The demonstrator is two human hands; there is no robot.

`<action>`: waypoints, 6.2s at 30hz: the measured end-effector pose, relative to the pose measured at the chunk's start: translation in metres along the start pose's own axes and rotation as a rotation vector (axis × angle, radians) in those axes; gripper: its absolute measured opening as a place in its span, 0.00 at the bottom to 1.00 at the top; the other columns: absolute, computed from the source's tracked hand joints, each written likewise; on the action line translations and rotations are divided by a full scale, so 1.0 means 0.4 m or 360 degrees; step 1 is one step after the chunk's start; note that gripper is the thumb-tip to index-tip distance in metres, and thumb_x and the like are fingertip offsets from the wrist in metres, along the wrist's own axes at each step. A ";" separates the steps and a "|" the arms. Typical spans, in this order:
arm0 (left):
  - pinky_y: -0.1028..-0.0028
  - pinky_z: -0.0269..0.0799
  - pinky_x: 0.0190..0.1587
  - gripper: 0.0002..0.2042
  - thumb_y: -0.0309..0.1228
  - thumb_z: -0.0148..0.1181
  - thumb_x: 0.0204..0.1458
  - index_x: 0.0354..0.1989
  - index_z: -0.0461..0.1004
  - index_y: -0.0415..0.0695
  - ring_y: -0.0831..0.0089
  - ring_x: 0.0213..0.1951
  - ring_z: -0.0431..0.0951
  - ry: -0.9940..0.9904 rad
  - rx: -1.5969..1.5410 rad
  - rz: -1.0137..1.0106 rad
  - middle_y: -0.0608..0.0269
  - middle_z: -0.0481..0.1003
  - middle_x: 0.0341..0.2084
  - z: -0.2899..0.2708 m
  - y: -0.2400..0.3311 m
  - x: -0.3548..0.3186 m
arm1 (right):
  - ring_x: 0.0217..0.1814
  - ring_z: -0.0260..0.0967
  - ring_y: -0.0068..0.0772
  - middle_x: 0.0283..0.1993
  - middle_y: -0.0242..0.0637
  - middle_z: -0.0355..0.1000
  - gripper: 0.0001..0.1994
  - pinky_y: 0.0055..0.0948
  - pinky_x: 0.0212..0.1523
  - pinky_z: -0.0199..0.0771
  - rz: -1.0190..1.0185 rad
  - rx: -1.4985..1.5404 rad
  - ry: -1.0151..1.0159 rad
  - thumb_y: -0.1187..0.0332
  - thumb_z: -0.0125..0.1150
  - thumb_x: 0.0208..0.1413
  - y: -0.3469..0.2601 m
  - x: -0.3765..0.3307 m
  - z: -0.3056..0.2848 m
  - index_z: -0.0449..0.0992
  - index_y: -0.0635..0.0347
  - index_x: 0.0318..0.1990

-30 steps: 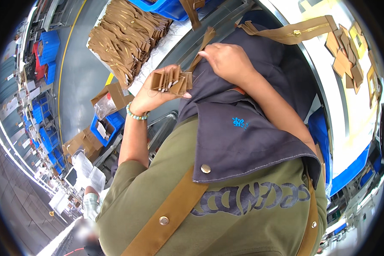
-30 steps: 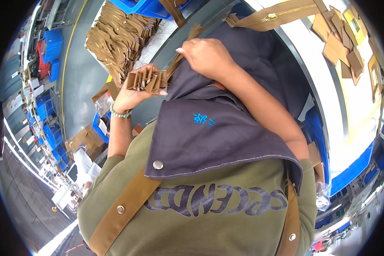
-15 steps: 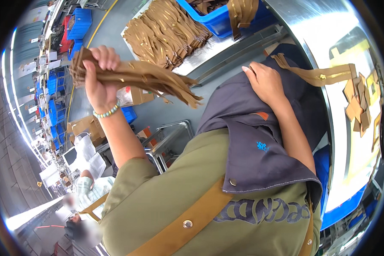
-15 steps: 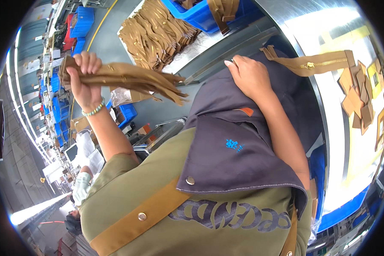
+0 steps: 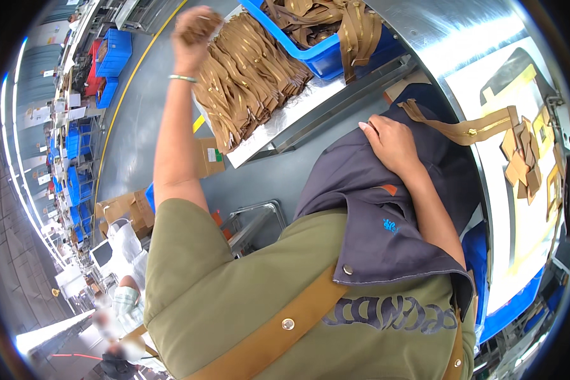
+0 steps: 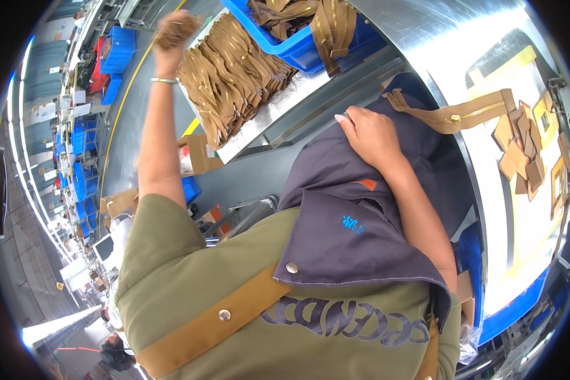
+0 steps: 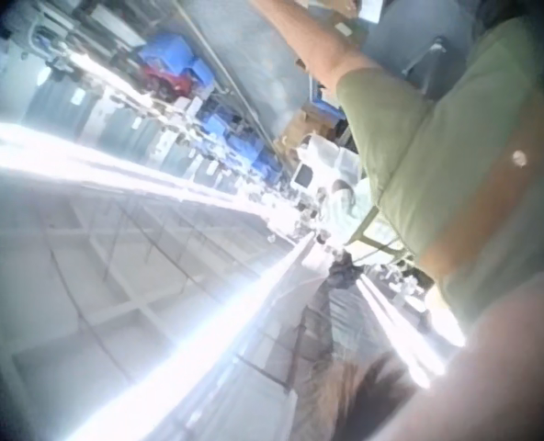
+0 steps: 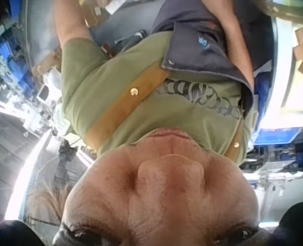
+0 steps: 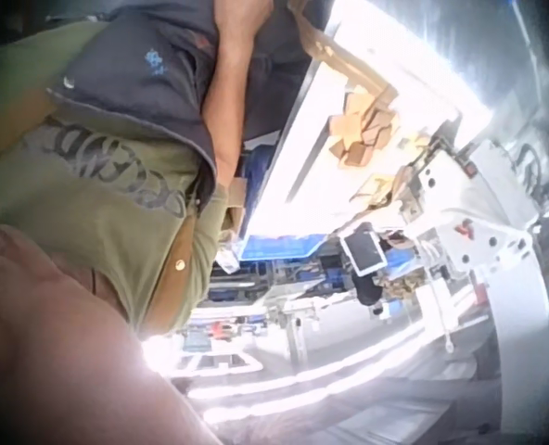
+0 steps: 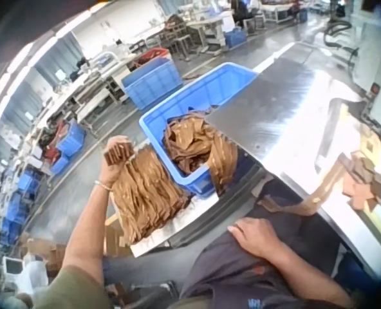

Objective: The recorder is attaching or checking brown leather components with zippers in a factory setting.

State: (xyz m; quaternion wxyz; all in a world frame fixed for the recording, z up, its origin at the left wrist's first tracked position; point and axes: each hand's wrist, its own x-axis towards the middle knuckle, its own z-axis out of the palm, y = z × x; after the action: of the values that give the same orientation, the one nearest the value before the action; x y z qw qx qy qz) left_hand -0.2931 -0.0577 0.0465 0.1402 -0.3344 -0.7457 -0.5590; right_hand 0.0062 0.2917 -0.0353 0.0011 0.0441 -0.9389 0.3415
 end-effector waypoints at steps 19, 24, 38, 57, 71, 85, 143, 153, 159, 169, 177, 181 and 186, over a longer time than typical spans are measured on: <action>0.57 0.68 0.64 0.19 0.18 0.63 0.42 0.46 0.75 0.42 0.46 0.63 0.70 -0.0541 0.0962 -0.0078 0.49 0.71 0.60 0.218 -0.145 -0.341 | 0.36 0.75 0.56 0.32 0.48 0.76 0.19 0.51 0.37 0.72 0.0006 0.0128 -0.0075 0.55 0.53 0.68 0.016 0.014 -0.003 0.71 0.62 0.30; 0.56 0.50 0.76 0.44 0.11 0.55 0.39 0.73 0.56 0.42 0.45 0.75 0.50 -0.1077 0.0948 -0.0263 0.46 0.55 0.73 0.161 -0.153 -0.374 | 0.35 0.73 0.57 0.31 0.49 0.74 0.18 0.50 0.37 0.71 -0.0035 0.0173 -0.0025 0.57 0.55 0.67 0.020 0.024 0.013 0.73 0.64 0.31; 0.54 0.66 0.64 0.25 0.47 0.58 0.65 0.56 0.78 0.36 0.49 0.60 0.72 -0.0613 0.0907 -0.0578 0.39 0.71 0.61 0.156 -0.309 -0.319 | 0.36 0.79 0.58 0.33 0.49 0.80 0.22 0.54 0.38 0.77 -0.0100 0.0436 -0.0108 0.47 0.55 0.62 0.019 0.086 0.057 0.84 0.57 0.33; 0.54 0.70 0.59 0.22 0.45 0.53 0.66 0.51 0.79 0.35 0.49 0.55 0.77 -0.0846 0.1045 0.0169 0.45 0.79 0.51 0.664 -0.069 -0.298 | 0.46 0.80 0.58 0.40 0.58 0.81 0.23 0.52 0.49 0.79 -0.0305 0.0212 0.0208 0.52 0.58 0.59 0.114 0.037 0.072 0.84 0.68 0.41; 0.55 0.71 0.59 0.21 0.43 0.51 0.67 0.51 0.79 0.35 0.51 0.54 0.77 -0.1114 0.0234 -0.0246 0.46 0.79 0.51 0.836 -0.011 -0.353 | 0.46 0.80 0.57 0.42 0.53 0.81 0.19 0.51 0.49 0.79 -0.0283 0.0214 0.0427 0.56 0.56 0.59 0.226 0.042 0.199 0.84 0.64 0.41; 0.57 0.71 0.59 0.21 0.41 0.48 0.68 0.51 0.80 0.35 0.54 0.53 0.78 -0.1099 -0.0346 -0.0749 0.48 0.80 0.50 0.889 0.000 -0.370 | 0.45 0.79 0.55 0.41 0.51 0.81 0.16 0.51 0.48 0.78 -0.0471 0.0341 0.0405 0.60 0.53 0.60 0.193 0.043 0.123 0.84 0.61 0.39; 0.59 0.68 0.59 0.18 0.23 0.62 0.53 0.53 0.76 0.42 0.52 0.54 0.72 -0.1182 0.0276 -0.0209 0.53 0.76 0.46 0.637 0.296 -0.401 | 0.28 0.61 0.12 0.26 0.23 0.69 0.14 0.18 0.32 0.61 0.0364 0.1928 -0.0333 0.59 0.63 0.66 0.047 -0.156 -0.153 0.81 0.64 0.44; 0.75 0.71 0.29 0.09 0.22 0.63 0.59 0.44 0.69 0.39 0.78 0.24 0.76 -0.0649 0.0097 -0.0913 0.60 0.76 0.28 0.511 0.338 -0.454 | 0.23 0.52 0.08 0.28 0.21 0.70 0.15 0.14 0.24 0.50 0.0539 0.1526 -0.0343 0.59 0.60 0.66 0.110 -0.154 -0.153 0.79 0.60 0.51; 0.84 0.66 0.25 0.13 0.24 0.64 0.61 0.51 0.69 0.42 0.86 0.26 0.73 -0.0417 -0.0447 -0.1891 0.70 0.77 0.34 0.465 0.435 -0.513 | 0.30 0.61 0.21 0.45 0.33 0.73 0.18 0.24 0.36 0.68 0.0593 0.0766 0.0200 0.58 0.63 0.64 0.088 -0.142 -0.147 0.76 0.59 0.56; 0.79 0.77 0.49 0.08 0.26 0.62 0.64 0.45 0.78 0.35 0.78 0.43 0.82 -0.1038 -0.0778 -0.1911 0.57 0.84 0.38 0.434 0.490 -0.501 | 0.35 0.74 0.42 0.34 0.45 0.77 0.20 0.39 0.42 0.72 0.0015 0.1276 -0.0541 0.61 0.46 0.69 -0.035 -0.051 -0.076 0.77 0.68 0.54; 0.75 0.66 0.27 0.07 0.25 0.68 0.56 0.37 0.76 0.40 0.85 0.26 0.75 -0.1300 0.0401 -0.1156 0.63 0.80 0.25 0.377 0.507 -0.405 | 0.38 0.77 0.55 0.36 0.45 0.79 0.15 0.50 0.41 0.75 -0.0379 0.0530 -0.0471 0.58 0.55 0.64 -0.038 -0.064 -0.038 0.78 0.61 0.35; 0.64 0.71 0.29 0.09 0.22 0.68 0.50 0.32 0.71 0.41 0.55 0.25 0.74 -0.1136 0.0870 -0.0300 0.54 0.72 0.27 0.401 0.482 -0.405 | 0.37 0.78 0.51 0.34 0.44 0.79 0.15 0.47 0.38 0.76 -0.0308 0.0325 -0.0249 0.57 0.57 0.64 -0.055 -0.075 -0.004 0.77 0.61 0.36; 0.64 0.71 0.29 0.08 0.20 0.64 0.53 0.32 0.68 0.40 0.54 0.26 0.73 -0.0806 0.0988 -0.0092 0.55 0.70 0.28 0.418 0.473 -0.422 | 0.36 0.78 0.47 0.32 0.42 0.78 0.13 0.45 0.35 0.77 -0.0288 0.0221 -0.0091 0.59 0.57 0.65 -0.052 -0.071 0.012 0.75 0.60 0.34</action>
State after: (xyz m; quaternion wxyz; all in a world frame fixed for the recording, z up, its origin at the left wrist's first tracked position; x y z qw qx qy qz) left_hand -0.0170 0.0681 0.0319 0.0305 -0.3823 -0.8991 -0.2109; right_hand 0.0365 0.2753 -0.0266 0.0021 0.1383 -0.9048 0.4027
